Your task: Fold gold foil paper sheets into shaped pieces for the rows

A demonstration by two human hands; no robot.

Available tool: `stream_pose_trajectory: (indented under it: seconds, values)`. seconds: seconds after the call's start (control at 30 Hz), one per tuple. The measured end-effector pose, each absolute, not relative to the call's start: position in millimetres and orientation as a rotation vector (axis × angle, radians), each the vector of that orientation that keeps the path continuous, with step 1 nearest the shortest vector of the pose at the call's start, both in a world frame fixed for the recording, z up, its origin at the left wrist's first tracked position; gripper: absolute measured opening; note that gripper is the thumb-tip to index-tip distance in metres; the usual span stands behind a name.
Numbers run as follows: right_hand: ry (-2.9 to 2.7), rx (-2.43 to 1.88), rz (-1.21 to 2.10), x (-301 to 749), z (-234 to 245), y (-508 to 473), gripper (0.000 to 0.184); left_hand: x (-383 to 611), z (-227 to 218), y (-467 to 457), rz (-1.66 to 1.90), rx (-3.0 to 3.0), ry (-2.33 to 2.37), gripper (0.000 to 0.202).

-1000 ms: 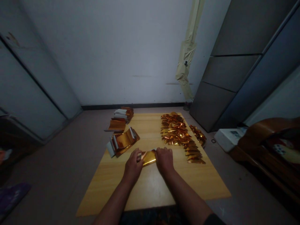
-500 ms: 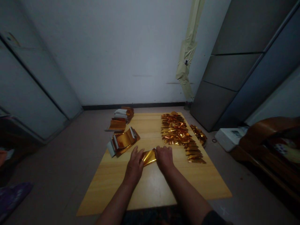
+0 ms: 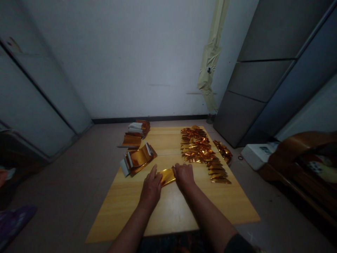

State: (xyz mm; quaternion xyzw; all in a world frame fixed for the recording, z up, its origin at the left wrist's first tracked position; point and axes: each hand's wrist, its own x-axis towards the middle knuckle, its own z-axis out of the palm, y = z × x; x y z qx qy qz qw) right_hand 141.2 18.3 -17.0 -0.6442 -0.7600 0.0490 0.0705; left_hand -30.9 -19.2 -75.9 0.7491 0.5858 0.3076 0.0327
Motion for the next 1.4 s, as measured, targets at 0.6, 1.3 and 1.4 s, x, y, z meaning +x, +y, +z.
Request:
stream_pose_trajectory:
  seconds: [0.6, 1.3, 1.4]
  values:
    - [-2.369, -1.968, 0.123, 141, -11, 20, 0.023, -29, -68, -22, 0.909, 2.260, 1.870, 0.029]
    - [-2.327, -1.484, 0.136, 161, -30, 5, 0.013, -37, -47, -13, 0.556, 2.369, 1.928, 0.029]
    - [-2.381, -1.388, 0.196, 162, -31, -2, 0.015, -44, -45, -6, 0.558, 2.389, 1.879, 0.031]
